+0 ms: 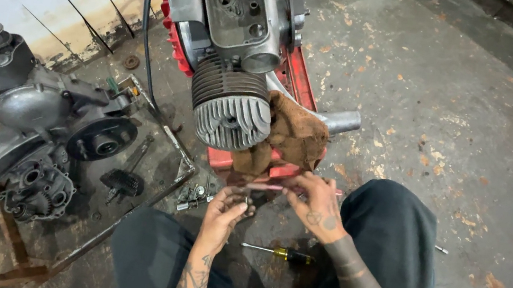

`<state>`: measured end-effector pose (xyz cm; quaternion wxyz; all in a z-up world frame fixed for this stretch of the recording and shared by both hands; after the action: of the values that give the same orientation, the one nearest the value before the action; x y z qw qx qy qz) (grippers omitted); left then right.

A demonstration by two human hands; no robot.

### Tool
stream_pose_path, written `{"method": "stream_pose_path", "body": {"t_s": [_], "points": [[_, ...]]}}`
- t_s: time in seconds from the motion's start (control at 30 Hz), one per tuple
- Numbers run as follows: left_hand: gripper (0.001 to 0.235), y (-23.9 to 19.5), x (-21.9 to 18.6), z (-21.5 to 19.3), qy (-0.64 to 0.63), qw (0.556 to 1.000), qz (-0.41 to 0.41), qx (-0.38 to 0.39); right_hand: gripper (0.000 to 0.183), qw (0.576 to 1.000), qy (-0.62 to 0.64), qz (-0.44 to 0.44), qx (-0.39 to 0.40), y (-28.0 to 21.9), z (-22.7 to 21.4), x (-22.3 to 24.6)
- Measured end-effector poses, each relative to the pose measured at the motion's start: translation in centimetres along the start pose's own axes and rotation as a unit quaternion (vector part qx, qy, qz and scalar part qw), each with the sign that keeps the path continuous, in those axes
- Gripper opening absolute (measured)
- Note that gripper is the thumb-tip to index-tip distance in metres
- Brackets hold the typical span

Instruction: Cleaning and inspecting small motorcycle engine components using a small tool

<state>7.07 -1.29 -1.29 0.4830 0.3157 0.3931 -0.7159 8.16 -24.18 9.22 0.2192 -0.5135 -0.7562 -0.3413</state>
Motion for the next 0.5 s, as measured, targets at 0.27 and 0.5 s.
{"method": "stream_pose_path", "body": {"t_s": [0.27,0.5], "points": [[0.043,0.5,0.6,-1.7,0.052,0.998,0.034,-0.033,0.015,0.998,0.026,0.037,0.043,-0.4,0.4,0.8],[0.031,0.4,0.5,-1.1,0.066,0.997,0.024,-0.032,0.014,0.998,-0.004,0.045,0.043,-0.2,0.3,0.9]]}}
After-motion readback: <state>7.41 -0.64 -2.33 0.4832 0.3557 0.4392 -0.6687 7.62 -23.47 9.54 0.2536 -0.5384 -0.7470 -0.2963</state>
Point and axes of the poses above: each hand's wrist, its own y-axis towards the middle knuckle, its own z-axis out of the palm, x = y × z, the point moved 7 cm from there along y, towards the middle knuckle, and after that the axes turned 9 degrees about -z, right-handed, at the moved point
